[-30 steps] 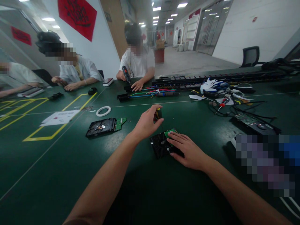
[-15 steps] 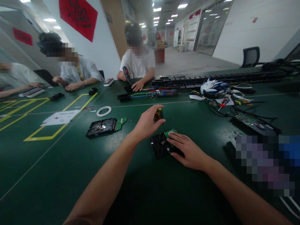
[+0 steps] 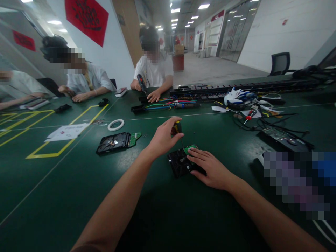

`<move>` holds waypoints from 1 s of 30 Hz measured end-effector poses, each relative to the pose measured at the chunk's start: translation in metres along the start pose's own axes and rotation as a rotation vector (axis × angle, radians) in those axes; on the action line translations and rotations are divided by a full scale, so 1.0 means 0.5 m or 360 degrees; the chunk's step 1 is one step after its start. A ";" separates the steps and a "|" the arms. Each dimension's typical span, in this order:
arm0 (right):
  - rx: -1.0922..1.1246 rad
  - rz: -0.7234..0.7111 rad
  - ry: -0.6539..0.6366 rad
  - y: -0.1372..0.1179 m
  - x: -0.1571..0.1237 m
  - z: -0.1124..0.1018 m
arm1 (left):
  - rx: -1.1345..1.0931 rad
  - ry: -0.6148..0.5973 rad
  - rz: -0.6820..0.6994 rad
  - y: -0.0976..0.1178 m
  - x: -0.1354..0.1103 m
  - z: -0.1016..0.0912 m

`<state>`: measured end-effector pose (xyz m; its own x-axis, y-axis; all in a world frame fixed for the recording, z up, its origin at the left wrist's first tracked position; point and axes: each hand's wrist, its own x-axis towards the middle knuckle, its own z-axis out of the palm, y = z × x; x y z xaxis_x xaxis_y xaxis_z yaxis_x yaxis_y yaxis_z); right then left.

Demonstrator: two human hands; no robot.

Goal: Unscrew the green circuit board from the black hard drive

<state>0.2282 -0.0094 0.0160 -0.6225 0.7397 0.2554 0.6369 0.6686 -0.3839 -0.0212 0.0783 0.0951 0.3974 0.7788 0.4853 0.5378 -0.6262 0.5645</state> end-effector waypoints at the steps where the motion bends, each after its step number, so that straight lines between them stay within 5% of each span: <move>1: -0.0006 0.0003 -0.0008 0.000 0.000 0.000 | 0.0005 -0.0002 0.0005 0.000 0.000 0.000; 30: -0.0041 0.0003 -0.0044 0.000 0.001 0.001 | 0.0039 0.0022 0.0128 0.003 -0.001 0.000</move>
<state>0.2276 -0.0089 0.0159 -0.6334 0.7388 0.2301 0.6492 0.6692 -0.3615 -0.0208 0.0772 0.0958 0.4300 0.7253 0.5376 0.5228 -0.6855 0.5067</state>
